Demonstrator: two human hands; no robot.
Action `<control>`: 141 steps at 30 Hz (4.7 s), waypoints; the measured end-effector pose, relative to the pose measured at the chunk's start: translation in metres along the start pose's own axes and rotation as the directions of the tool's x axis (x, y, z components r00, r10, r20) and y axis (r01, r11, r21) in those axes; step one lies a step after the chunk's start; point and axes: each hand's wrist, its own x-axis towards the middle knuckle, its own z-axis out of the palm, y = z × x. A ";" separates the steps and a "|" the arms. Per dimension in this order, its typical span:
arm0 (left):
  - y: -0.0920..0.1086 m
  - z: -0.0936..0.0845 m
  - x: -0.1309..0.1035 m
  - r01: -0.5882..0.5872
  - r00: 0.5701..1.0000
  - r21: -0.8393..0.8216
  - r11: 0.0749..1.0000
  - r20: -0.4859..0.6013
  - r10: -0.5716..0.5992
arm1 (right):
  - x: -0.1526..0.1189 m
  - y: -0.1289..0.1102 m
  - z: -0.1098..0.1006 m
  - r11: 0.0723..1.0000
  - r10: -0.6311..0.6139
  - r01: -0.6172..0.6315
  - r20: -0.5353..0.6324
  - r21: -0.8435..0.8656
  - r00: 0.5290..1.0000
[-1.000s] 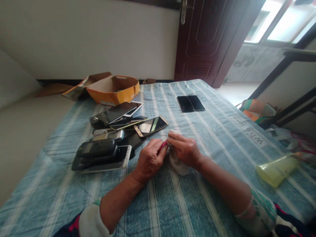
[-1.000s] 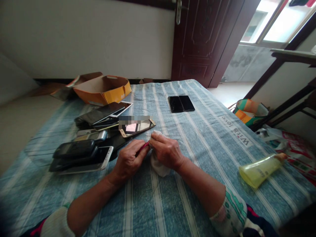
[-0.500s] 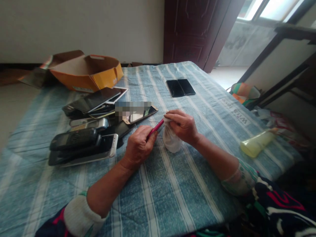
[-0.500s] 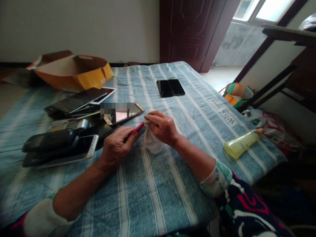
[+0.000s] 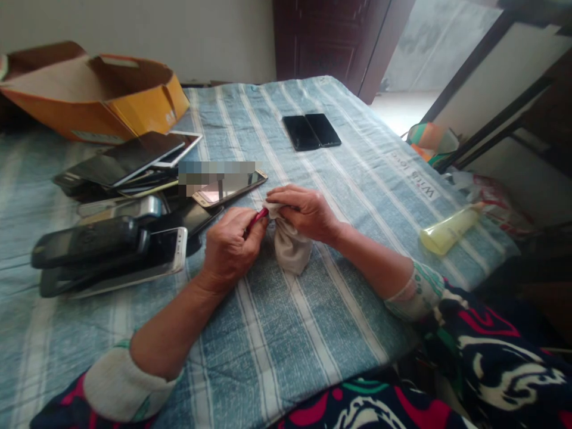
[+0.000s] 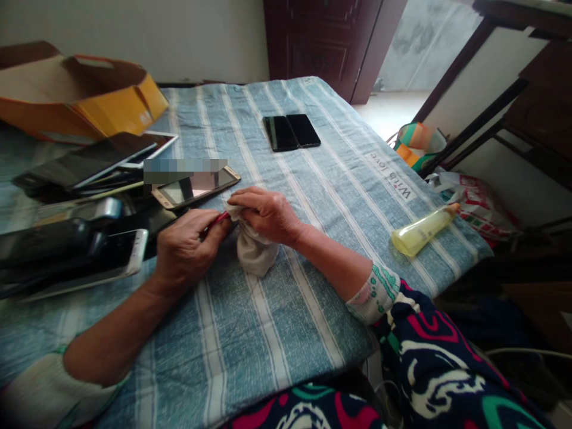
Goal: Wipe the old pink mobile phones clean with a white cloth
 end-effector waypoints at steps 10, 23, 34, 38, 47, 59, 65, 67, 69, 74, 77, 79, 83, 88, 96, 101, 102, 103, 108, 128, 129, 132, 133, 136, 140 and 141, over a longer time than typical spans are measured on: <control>0.001 0.000 -0.001 0.037 0.999 0.022 0.999 0.018 -0.037 | 0.000 0.004 -0.003 0.953 0.128 -0.124 -0.007 -0.278 0.992; 0.000 0.001 -0.002 -0.008 1.000 0.019 1.000 0.016 0.007 | -0.006 -0.010 0.006 0.928 -0.017 0.056 0.107 -0.368 0.994; 0.000 -0.002 -0.004 0.004 1.000 -0.017 1.000 0.009 -0.003 | 0.002 0.007 -0.007 0.900 -0.009 -0.005 -0.029 -0.435 1.000; -0.001 -0.002 -0.006 0.013 1.000 -0.033 0.999 0.023 -0.013 | 0.007 0.026 -0.023 0.881 0.092 -0.216 -0.296 -0.421 0.951; 0.000 -0.003 -0.009 0.004 1.000 -0.080 0.997 0.027 -0.002 | 0.014 0.019 -0.029 0.954 0.062 -0.194 -0.483 -0.229 0.874; 0.000 -0.003 -0.010 -0.009 1.000 -0.085 0.996 0.015 0.011 | -0.008 -0.015 0.015 0.887 -0.265 0.261 0.043 -0.380 0.963; 0.001 -0.002 -0.011 0.003 1.000 -0.088 0.996 0.016 -0.001 | -0.005 0.000 0.008 0.888 -0.238 0.194 -0.057 -0.417 0.969; 0.001 -0.002 -0.012 0.001 1.000 -0.089 0.996 0.024 0.001 | -0.007 -0.002 0.009 0.895 -0.226 0.171 -0.090 -0.413 0.970; 0.001 -0.002 -0.012 -0.006 1.000 -0.096 0.995 0.019 0.008 | -0.009 -0.009 0.013 0.902 -0.241 0.187 -0.094 -0.390 0.966; -0.002 -0.002 -0.012 0.005 1.000 -0.119 0.993 -0.004 -0.005 | -0.013 -0.021 0.021 0.893 -0.305 0.277 -0.024 -0.355 0.952; -0.002 -0.002 -0.011 0.017 1.000 -0.114 0.993 0.004 -0.017 | -0.010 -0.011 0.017 0.898 -0.284 0.246 -0.055 -0.364 0.957; -0.001 -0.002 -0.012 0.031 0.999 -0.122 0.992 0.027 -0.028 | -0.008 -0.001 0.012 0.905 -0.261 0.207 -0.101 -0.371 0.960; -0.001 -0.003 -0.014 0.054 0.997 -0.142 0.988 0.055 -0.047 | -0.008 0.000 0.007 0.897 -0.269 0.197 -0.135 -0.396 0.954; -0.003 -0.002 -0.014 0.029 1.000 -0.175 0.984 0.017 -0.026 | -0.011 -0.020 0.015 0.875 -0.357 0.323 -0.027 -0.361 0.934; -0.001 -0.004 -0.014 0.019 1.000 -0.176 0.984 0.018 -0.016 | -0.010 0.002 0.009 0.903 -0.262 0.209 -0.095 -0.375 0.960; 0.000 -0.003 -0.014 0.026 0.999 -0.170 0.985 0.022 -0.023 | -0.010 0.013 0.007 0.922 -0.178 0.089 -0.211 -0.376 0.961; 0.000 -0.003 -0.014 0.027 1.000 -0.167 0.986 0.020 -0.024 | -0.009 0.013 0.007 0.927 -0.168 0.075 -0.228 -0.366 0.959; 0.000 -0.002 -0.014 0.029 0.999 -0.162 0.986 0.019 -0.027 | -0.009 0.014 0.006 0.934 -0.156 0.062 -0.245 -0.353 0.957; 0.002 -0.004 -0.016 0.061 0.996 -0.119 0.991 0.066 -0.054 | -0.009 0.013 0.003 0.965 -0.075 -0.006 -0.299 -0.263 0.951; 0.003 -0.006 -0.014 0.135 0.991 -0.081 0.988 0.013 -0.135 | -0.013 -0.027 0.012 0.845 -0.388 0.369 0.032 -0.386 0.921; 0.003 -0.007 -0.014 0.144 0.990 -0.082 0.986 0.017 -0.143 | -0.013 -0.027 0.014 0.840 -0.379 0.368 0.053 -0.400 0.924; 0.003 -0.007 -0.013 0.160 0.987 -0.074 0.984 0.038 -0.157 | -0.012 -0.015 0.012 0.856 -0.304 0.287 0.029 -0.429 0.952; 0.003 -0.007 -0.013 0.163 0.986 -0.071 0.984 0.049 -0.160 | -0.011 -0.009 0.009 0.869 -0.272 0.245 -0.003 -0.430 0.962; 0.004 -0.007 -0.013 0.165 0.985 -0.069 0.984 0.068 -0.160 | -0.010 0.004 0.003 0.898 -0.212 0.153 -0.100 -0.412 0.972; 0.002 -0.007 -0.013 0.144 0.989 -0.090 0.985 0.048 -0.140 | -0.011 -0.003 0.006 0.926 -0.228 0.189 -0.087 -0.328 0.970; 0.001 -0.006 -0.013 0.138 0.990 -0.094 0.986 0.044 -0.135 | -0.012 -0.006 0.008 0.928 -0.240 0.209 -0.063 -0.309 0.969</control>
